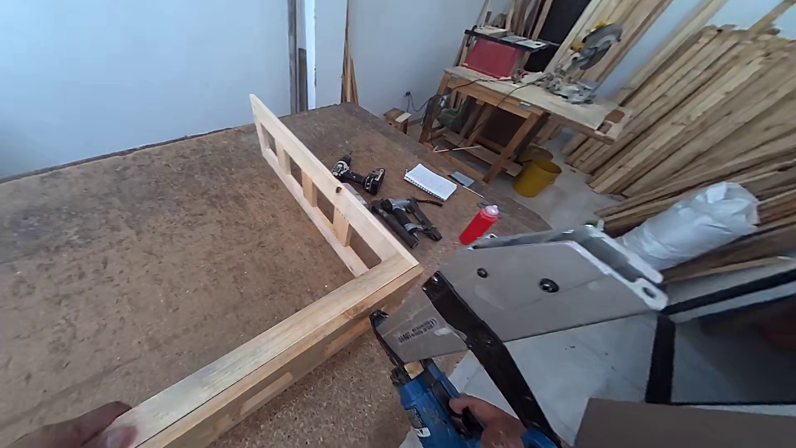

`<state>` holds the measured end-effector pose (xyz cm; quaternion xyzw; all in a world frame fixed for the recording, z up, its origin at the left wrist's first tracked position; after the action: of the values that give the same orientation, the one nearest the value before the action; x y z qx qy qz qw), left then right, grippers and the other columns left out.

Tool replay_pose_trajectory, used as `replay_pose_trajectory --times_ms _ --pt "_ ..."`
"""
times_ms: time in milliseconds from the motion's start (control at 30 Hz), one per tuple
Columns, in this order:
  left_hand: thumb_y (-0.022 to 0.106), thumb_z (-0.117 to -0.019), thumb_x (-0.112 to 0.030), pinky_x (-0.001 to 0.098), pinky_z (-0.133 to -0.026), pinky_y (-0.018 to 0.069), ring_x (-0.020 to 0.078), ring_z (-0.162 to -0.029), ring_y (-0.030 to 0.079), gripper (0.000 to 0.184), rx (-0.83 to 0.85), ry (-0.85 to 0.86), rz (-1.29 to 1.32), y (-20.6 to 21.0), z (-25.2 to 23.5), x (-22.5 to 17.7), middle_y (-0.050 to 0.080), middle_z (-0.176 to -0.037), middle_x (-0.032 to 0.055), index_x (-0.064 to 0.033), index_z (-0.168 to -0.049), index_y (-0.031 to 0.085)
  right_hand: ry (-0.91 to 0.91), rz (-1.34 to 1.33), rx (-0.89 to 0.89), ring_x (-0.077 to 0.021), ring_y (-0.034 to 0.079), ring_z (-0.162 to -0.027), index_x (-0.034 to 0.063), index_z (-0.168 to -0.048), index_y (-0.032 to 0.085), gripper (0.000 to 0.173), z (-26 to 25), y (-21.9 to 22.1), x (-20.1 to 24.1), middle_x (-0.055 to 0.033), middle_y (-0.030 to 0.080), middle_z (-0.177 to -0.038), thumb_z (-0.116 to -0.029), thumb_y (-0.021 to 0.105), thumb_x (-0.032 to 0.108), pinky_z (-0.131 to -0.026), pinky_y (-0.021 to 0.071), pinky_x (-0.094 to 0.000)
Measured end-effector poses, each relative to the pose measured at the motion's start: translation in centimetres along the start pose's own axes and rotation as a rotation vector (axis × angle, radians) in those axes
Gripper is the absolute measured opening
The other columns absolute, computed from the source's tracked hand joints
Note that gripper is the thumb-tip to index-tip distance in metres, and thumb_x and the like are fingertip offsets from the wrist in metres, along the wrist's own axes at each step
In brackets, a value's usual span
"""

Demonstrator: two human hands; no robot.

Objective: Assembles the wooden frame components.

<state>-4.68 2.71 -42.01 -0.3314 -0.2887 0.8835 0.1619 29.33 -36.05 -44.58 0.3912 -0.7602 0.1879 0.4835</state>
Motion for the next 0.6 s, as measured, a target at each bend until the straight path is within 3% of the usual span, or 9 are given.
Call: replay_pose_trajectory --times_ms 67,133,233,400,600 --pt "0.043 -0.1056 -0.047 0.0681 -0.091 0.0480 0.0452 -0.104 0.066 0.057 0.038 -0.022 0.038 -0.4 0.5 -0.1 0.066 -0.111 0.0307 0.0009 -0.134 0.057 0.036 -0.020 0.027 -0.0163 0.066 -0.120 0.0221 -0.110 0.073 0.015 0.6 1.3 0.9 0.0041 0.075 -0.110 -0.0978 0.069 0.030 -0.111 0.0482 -0.0413" --pt "0.057 -0.1037 -0.044 0.0698 -0.089 0.0493 0.0477 -0.101 0.067 0.053 0.051 -0.085 -0.004 -0.5 0.6 -0.3 0.067 -0.106 0.0310 -0.0004 -0.133 0.056 0.038 -0.029 0.051 -0.0159 0.065 -0.121 0.0209 -0.111 0.073 0.019 1.3 2.4 1.0 0.0034 0.075 -0.111 -0.0978 0.069 0.034 -0.112 0.0479 -0.0410" --pt "0.064 -0.0999 -0.045 0.0678 -0.088 0.0505 0.0451 -0.100 0.067 0.054 0.019 -0.128 -0.035 -0.4 0.5 -0.3 0.068 -0.106 0.0285 -0.0024 -0.132 0.058 -0.006 -0.045 0.087 -0.0173 0.063 -0.124 0.0172 -0.112 0.071 0.025 2.2 4.1 0.0 0.0004 0.074 -0.114 -0.0972 0.068 0.036 -0.111 0.0478 -0.0405" --pt "0.066 -0.0969 -0.051 0.0688 -0.088 0.0502 0.0450 -0.099 0.067 0.056 -0.044 -0.132 -0.031 0.1 0.5 0.1 0.068 -0.105 0.0268 -0.0054 -0.130 0.061 -0.023 -0.031 0.099 -0.0175 0.063 -0.126 0.0188 -0.114 0.071 0.017 2.0 6.4 1.2 0.0005 0.073 -0.118 -0.0995 0.067 0.027 -0.112 0.0488 -0.0392" --pt "0.064 -0.0953 -0.058 0.0717 -0.087 0.0496 0.0485 -0.101 0.067 0.063 -0.082 -0.156 -0.082 0.5 0.6 0.3 0.069 -0.107 0.0281 -0.0081 -0.133 0.060 -0.001 0.030 0.052 -0.0136 0.064 -0.124 0.0216 -0.114 0.071 0.016 2.3 7.6 1.7 0.0026 0.073 -0.121 -0.0998 0.067 0.027 -0.109 0.0502 -0.0351"
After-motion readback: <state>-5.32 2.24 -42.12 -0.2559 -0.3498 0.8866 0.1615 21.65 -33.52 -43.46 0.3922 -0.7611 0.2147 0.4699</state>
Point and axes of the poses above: each hand's wrist, its own z-axis away from the middle knuckle, its own y-axis out of the palm, x = y × z, the point moved 1 cm from there along -z, towards the middle knuckle
